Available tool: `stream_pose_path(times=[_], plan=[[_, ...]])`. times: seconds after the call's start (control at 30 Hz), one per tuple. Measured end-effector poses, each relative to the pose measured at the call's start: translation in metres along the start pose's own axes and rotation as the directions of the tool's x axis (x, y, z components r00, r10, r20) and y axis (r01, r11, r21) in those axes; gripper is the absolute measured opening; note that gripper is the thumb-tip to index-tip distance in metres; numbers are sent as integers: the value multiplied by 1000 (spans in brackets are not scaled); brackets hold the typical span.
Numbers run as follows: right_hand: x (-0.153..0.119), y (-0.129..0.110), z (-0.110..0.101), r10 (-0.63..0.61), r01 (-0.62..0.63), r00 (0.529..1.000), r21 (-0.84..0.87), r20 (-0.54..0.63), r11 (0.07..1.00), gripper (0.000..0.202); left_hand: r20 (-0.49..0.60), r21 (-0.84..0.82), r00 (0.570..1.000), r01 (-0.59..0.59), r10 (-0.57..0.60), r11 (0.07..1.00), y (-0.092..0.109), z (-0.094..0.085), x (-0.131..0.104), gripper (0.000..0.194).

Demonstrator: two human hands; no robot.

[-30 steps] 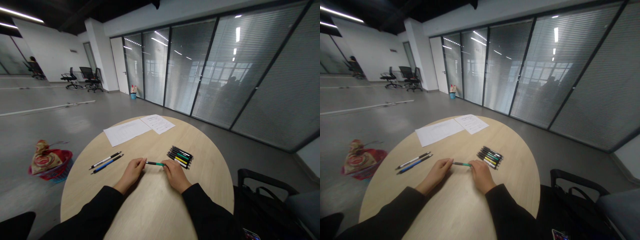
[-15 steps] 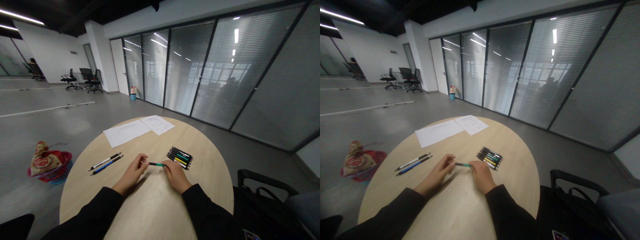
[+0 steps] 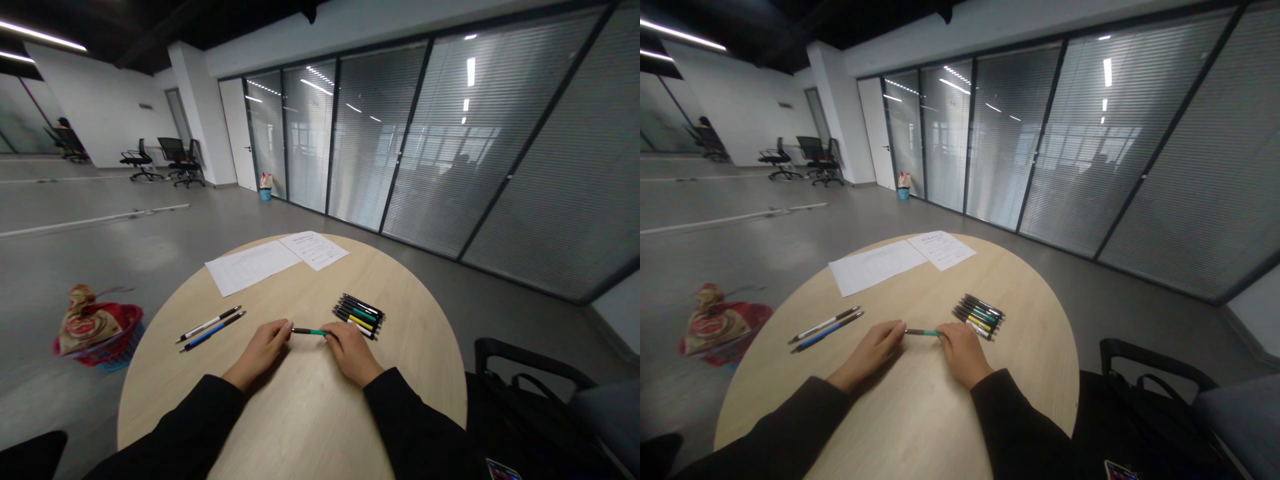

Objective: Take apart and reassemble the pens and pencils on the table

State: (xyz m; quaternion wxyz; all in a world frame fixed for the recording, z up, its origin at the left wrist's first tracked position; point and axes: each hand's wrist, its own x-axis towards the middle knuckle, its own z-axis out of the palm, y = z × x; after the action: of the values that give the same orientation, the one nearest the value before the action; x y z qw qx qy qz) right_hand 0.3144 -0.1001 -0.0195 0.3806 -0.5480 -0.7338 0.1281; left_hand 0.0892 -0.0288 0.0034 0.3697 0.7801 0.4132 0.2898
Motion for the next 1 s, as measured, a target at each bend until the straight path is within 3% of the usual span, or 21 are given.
stream_pose_path(times=[0.13, 0.27, 0.4, 0.63, 0.87, 1.0], plan=[[0, 0, 0, 9, -9, 1000, 14, -1, 1000, 22, -19, -144, 996, -84, 82, 986, -3, 0, 0, 29], [0, 0, 1, 3, -3, 1000, 24, -1, 1000, 22, -30, -116, 999, -35, 31, 993, -3, 0, 0, 32], [0, -1, 1, 2, -1, 1000, 37, -4, 999, 22, 20, -69, 999, 33, -32, 997, 0, -1, 0, 49], [0, -4, -1, 15, -16, 1000, 125, 13, 992, 22, 12, -242, 998, -54, 59, 969, 1, -3, -2, 30], [-1, -6, 1, 5, -8, 1000, 133, 25, 991, 22, -33, -138, 998, 41, -46, 990, 4, -1, -1, 50], [-1, -4, 0, 5, -12, 999, 167, 39, 986, 21, 11, -224, 999, 44, -42, 974, 5, -2, -2, 49]])
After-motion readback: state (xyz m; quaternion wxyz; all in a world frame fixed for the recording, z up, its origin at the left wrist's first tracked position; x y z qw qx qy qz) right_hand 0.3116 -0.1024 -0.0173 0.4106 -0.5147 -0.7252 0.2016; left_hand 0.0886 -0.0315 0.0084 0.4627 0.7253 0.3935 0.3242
